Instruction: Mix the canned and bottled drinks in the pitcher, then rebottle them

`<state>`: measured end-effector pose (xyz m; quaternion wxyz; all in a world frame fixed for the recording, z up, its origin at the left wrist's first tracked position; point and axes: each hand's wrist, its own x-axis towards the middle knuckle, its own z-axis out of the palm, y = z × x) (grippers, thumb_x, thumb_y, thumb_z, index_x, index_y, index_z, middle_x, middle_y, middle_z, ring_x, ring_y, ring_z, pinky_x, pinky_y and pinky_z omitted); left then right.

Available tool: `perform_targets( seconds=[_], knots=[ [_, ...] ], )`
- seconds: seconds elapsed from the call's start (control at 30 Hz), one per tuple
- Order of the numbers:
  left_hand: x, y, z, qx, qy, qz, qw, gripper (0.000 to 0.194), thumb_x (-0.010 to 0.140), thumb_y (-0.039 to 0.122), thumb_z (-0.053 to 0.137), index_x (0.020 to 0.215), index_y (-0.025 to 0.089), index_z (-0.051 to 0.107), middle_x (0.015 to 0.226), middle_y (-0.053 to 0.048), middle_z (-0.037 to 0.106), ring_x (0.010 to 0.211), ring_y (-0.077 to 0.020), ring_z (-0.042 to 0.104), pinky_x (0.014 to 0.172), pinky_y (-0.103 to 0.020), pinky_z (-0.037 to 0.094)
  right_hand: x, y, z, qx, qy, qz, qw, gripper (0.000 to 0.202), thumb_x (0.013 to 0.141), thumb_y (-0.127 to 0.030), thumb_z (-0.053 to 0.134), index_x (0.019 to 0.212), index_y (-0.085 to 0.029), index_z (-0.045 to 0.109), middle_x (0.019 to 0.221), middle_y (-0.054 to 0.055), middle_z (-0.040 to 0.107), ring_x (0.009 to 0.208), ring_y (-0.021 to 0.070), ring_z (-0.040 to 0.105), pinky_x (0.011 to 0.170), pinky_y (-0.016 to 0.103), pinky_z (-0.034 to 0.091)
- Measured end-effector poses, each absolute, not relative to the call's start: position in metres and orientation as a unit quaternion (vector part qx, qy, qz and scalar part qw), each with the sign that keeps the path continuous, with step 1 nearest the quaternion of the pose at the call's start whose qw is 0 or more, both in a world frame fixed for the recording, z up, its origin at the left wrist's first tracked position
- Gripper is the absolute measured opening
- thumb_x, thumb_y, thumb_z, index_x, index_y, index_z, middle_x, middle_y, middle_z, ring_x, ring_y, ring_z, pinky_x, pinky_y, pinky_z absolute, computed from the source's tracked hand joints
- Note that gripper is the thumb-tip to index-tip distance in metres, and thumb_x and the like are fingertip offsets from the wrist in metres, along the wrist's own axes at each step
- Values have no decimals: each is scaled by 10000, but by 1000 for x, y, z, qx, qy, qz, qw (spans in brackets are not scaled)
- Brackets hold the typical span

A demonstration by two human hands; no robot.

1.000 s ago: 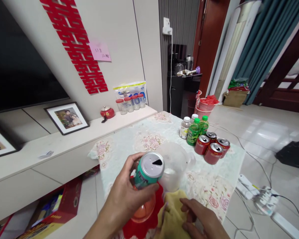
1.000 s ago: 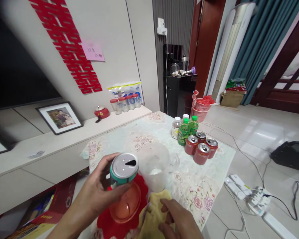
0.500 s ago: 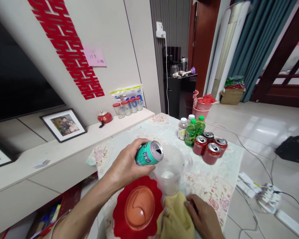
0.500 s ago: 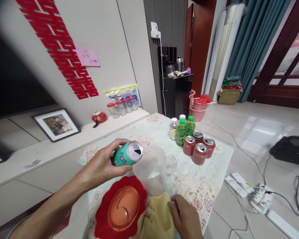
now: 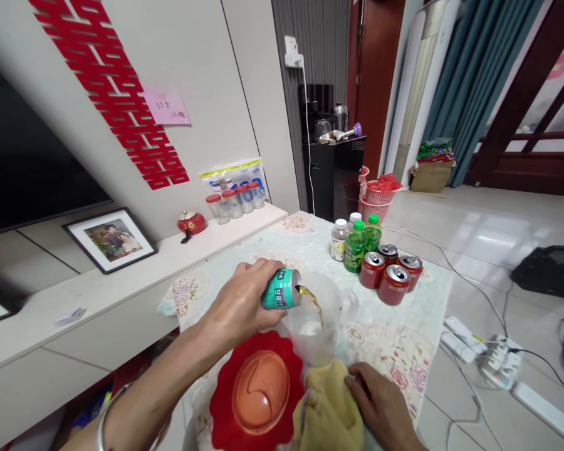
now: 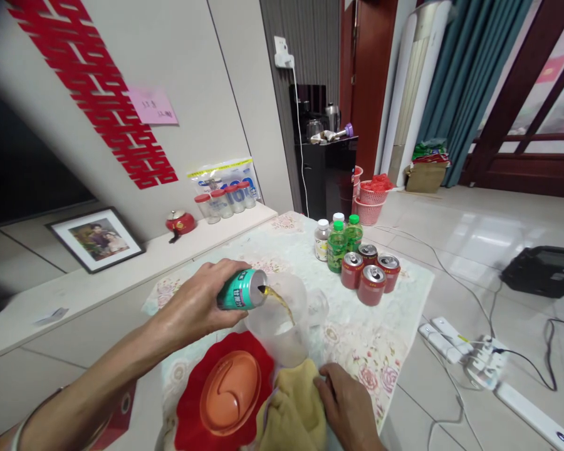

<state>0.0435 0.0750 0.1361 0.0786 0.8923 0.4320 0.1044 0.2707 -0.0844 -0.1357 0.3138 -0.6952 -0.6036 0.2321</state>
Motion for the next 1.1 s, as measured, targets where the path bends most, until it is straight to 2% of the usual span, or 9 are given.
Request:
perform_targets(
  seconds=[0.27, 0.63, 0.93, 1.1],
  knots=[
    [45, 76, 135, 902, 426, 61, 40, 437, 770, 212, 630, 1205, 243, 605, 1135, -47, 670, 941, -267, 514, 800, -384, 445, 271, -86, -138, -693, -604, 234, 316, 355, 1040, -497, 448, 1008, -238, 689, 816, 27, 784, 759, 228, 756, 705, 337, 539],
    [46, 76, 136, 902, 431, 31, 16, 508, 785, 197, 640, 1285, 256, 570, 1246, -52, 653, 1040, -299, 495, 797, -399, 460, 269, -84, -136, -700, -601, 220, 315, 362, 1024, -508, 448, 960, -246, 691, 791, 32, 780, 735, 242, 756, 667, 340, 535],
    [51, 74, 143, 902, 430, -7, -27, 482, 838, 201, 639, 1305, 279, 551, 1284, -60, 646, 1120, -325, 504, 620, -323, 407, 268, -84, -132, -702, -592, 223, 327, 386, 1009, -526, 444, 954, -241, 700, 795, 39, 787, 732, 250, 760, 670, 354, 545],
    [52, 73, 142, 906, 420, -13, -56, 467, 851, 188, 638, 1300, 281, 546, 1294, -82, 643, 1131, -333, 503, 569, -307, 427, 268, -85, -131, -702, -590, 221, 332, 370, 1005, -518, 453, 943, -245, 694, 791, 32, 786, 732, 246, 762, 672, 353, 547]
  ],
)
